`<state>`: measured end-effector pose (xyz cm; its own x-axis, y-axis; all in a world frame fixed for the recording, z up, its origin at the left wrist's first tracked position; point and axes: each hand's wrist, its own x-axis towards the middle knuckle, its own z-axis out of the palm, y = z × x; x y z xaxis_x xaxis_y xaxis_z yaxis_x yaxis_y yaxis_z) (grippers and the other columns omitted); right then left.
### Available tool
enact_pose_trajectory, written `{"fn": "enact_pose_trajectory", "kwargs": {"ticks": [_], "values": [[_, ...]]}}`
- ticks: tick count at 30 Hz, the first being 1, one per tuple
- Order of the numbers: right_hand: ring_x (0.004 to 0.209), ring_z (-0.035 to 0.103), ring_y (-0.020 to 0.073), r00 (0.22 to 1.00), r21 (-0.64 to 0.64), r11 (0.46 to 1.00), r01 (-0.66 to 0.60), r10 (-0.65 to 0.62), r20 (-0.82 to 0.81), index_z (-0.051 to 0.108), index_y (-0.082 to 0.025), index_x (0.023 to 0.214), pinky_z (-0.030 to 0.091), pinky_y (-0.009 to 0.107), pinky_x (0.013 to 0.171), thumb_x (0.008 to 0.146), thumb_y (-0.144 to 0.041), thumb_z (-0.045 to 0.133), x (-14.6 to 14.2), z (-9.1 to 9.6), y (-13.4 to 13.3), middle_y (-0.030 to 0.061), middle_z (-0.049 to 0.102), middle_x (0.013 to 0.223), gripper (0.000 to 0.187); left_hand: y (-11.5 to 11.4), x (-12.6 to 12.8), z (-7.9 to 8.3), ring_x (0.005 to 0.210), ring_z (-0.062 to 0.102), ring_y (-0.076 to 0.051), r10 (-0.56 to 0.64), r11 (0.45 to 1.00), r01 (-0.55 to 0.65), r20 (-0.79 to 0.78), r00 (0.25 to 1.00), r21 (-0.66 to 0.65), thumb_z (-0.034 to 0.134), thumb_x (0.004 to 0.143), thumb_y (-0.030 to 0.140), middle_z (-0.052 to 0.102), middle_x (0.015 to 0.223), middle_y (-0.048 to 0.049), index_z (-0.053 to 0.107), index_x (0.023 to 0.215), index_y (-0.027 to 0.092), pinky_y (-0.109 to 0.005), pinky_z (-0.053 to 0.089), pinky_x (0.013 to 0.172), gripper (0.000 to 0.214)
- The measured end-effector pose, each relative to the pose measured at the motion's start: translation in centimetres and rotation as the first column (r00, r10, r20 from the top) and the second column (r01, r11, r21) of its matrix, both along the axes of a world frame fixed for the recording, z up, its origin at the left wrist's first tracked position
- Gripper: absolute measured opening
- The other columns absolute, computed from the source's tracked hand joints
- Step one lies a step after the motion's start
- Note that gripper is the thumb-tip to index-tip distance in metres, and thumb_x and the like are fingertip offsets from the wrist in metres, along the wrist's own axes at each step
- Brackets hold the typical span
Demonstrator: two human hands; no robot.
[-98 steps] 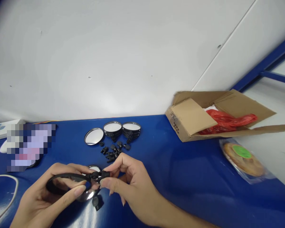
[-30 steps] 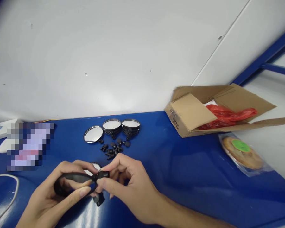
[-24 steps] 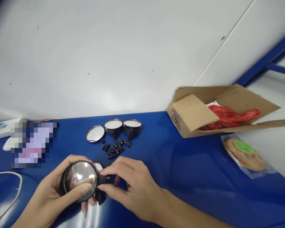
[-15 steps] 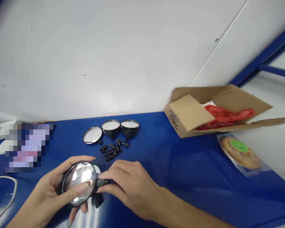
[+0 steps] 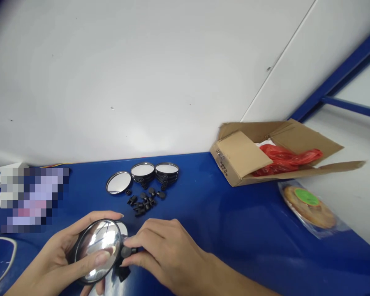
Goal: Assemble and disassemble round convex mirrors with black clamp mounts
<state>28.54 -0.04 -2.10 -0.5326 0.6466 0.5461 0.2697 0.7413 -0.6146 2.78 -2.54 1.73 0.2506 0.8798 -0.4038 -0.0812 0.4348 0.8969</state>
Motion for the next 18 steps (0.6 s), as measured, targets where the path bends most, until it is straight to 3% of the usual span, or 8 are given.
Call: {"fn": "enact_pose_trajectory", "kwargs": {"ticks": [9,14,18], "values": [[0.078,0.076,0.0133,0.993,0.145,0.982,0.119,-0.117,-0.021,0.076,-0.018,0.122,0.051,0.030,0.072,0.120,-0.037,0.071,-0.5,-0.8,-0.6,-0.0008,0.082,0.092,0.020,-0.1,0.2,-0.9,0.062,0.084,-0.021,0.030,0.999,-0.030,0.010,0.999,0.019,0.104,0.088,0.053,0.084,0.082,0.0006,0.074,0.144,0.027,-0.023,0.067,0.055,0.069],[0.070,0.072,0.0129,0.988,0.231,0.961,0.152,-0.144,-0.049,0.073,-0.018,0.118,0.049,0.030,0.065,0.118,-0.032,0.074,-0.7,-1.4,0.0,-0.0022,0.077,0.083,0.014,0.4,-0.3,-2.1,0.061,0.083,-0.022,0.108,0.993,-0.111,0.065,0.992,0.043,0.108,0.086,0.046,0.086,0.089,-0.0019,0.070,0.148,0.024,-0.031,0.072,0.059,0.075],[0.069,0.072,0.0126,0.986,0.276,0.947,0.163,-0.145,-0.084,0.071,-0.020,0.115,0.047,0.029,0.062,0.116,-0.034,0.074,-0.7,-1.3,0.6,-0.0028,0.076,0.083,0.015,1.2,-1.2,-3.0,0.063,0.083,-0.023,0.013,0.996,-0.018,0.059,0.998,0.087,0.102,0.093,0.045,0.084,0.088,-0.0034,0.069,0.156,0.024,-0.031,0.071,0.058,0.074]]}}
